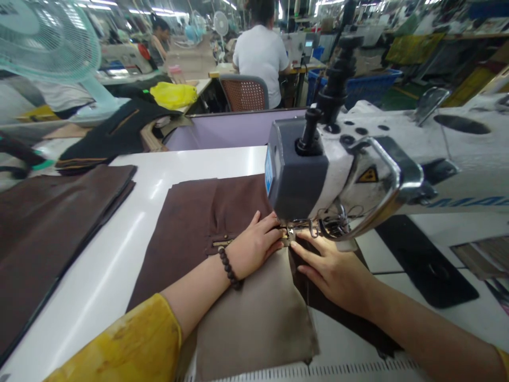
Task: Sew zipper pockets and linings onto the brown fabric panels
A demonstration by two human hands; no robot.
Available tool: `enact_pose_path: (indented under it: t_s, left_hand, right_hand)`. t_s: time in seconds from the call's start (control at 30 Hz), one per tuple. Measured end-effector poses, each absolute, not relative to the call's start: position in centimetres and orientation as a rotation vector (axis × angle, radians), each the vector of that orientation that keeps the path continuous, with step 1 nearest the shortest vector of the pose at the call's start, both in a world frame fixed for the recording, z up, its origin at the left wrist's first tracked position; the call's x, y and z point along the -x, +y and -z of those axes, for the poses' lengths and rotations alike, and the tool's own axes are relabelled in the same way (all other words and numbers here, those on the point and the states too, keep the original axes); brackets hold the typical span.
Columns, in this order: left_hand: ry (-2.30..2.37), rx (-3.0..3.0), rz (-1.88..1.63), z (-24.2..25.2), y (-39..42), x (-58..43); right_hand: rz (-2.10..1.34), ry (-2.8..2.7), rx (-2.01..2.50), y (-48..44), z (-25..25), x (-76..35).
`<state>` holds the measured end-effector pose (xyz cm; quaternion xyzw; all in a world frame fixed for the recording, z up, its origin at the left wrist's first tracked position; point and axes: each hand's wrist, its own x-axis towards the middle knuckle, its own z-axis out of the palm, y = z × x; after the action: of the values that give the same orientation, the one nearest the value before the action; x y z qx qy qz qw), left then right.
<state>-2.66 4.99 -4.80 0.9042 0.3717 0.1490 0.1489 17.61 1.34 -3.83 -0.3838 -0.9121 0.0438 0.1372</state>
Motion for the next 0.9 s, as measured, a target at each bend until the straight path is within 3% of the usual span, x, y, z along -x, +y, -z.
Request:
enact_pose_path:
  t_s: [0.9]
  left_hand:
    - [1.026,-2.628,-0.514,4.8,7.0,2.9]
  right_hand:
    - [-0.050,-2.611,1.136,2.0,4.3,-17.7]
